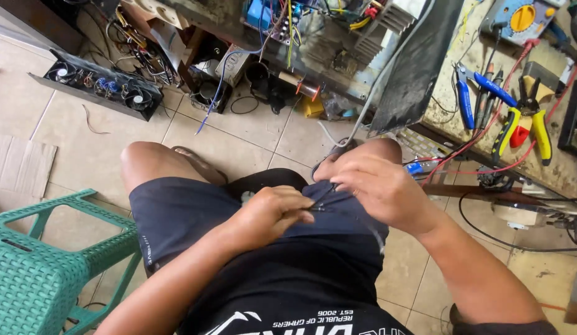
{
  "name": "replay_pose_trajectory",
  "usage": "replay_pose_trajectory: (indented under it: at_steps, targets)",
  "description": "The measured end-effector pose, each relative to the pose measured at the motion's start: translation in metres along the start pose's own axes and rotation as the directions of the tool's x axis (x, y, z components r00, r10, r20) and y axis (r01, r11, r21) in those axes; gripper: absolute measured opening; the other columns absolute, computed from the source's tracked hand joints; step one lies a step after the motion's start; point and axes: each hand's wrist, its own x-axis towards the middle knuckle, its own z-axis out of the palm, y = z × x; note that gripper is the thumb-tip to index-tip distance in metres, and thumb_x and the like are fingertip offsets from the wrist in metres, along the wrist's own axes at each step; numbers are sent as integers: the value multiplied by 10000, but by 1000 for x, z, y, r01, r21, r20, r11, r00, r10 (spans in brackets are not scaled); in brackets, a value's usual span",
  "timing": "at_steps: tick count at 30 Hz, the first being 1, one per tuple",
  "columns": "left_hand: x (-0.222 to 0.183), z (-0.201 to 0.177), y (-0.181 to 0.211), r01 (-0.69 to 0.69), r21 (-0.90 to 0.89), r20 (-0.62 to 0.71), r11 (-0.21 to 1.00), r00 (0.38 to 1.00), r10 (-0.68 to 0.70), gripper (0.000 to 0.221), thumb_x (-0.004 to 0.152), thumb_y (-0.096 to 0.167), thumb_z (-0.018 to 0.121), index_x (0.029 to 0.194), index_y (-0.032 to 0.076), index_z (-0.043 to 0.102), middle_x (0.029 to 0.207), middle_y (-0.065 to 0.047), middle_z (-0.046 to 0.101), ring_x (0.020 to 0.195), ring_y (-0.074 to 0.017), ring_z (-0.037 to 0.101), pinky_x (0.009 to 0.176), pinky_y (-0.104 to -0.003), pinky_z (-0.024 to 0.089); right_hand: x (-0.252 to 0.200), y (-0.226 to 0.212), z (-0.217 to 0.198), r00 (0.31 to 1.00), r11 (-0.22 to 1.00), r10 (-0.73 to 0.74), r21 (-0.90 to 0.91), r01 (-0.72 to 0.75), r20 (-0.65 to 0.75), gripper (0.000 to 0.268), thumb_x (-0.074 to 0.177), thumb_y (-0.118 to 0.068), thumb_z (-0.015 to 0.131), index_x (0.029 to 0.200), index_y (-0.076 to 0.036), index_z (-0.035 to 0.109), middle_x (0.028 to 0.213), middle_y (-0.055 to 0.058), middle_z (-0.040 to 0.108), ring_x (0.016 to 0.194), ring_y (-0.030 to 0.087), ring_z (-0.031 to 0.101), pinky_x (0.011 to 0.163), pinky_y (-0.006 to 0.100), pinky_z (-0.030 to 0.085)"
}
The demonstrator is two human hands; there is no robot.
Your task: The person is stripping wires and making electrical connections inside a disassembled electronic device on a workbench.
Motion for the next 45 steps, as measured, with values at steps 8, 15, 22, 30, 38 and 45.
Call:
replay_pose_trajectory:
  at_steps: [8,15,22,30,38,45]
  targets:
    - [16,29,-6,132,-206,-596,969,769,-232,112,969,130,701,997,55,780,704,-46,753,683,-200,734,642,-305,596,-25,-11,57,849,824,520,316,-470,-93,90,897,-176,791,953,-106,794,891,84,806,856,254,786,748,359,611]
    - [22,31,-5,165,207,-643,964,766,7,114,1021,75,602,924,37,649,670,-49,562,601,-226,531,597,-348,467,-31,-62,48,712,686,698,355,-636,-75,154,930,-149,699,978,-12,749,879,88,755,790,175,731,718,282,605]
    - [-3,58,-15,0,588,-93,809,993,68,126,1010,132,612,1120,73,624,793,-73,540,714,-273,522,589,-409,469,-21,-46,-29,979,966,206,-164,-201,12,144,903,-17,743,1025,56,719,926,142,701,798,256,662,739,367,584]
    - [-33,28,-26,81,226,-150,971,988,-48,145,995,101,593,1090,65,696,890,-106,670,779,-299,606,737,-401,493,-65,17,-76,789,808,578,10,-589,-208,130,1037,52,724,1144,123,711,1060,236,694,840,260,672,771,338,574]
    - [-1,3,-22,250,-114,-507,962,818,-273,135,977,142,698,1049,63,780,700,-27,742,728,-193,735,737,-322,586,-71,37,29,649,624,755,405,-669,-91,144,756,-31,857,857,20,768,1036,152,787,917,232,756,711,267,613]
    - [1,-3,-20,384,-425,-453,820,694,-559,190,980,143,683,1116,59,787,717,-86,763,639,-114,631,520,-250,537,-69,30,88,555,254,803,718,-648,217,146,787,85,786,759,42,649,917,201,807,732,166,740,660,290,611]
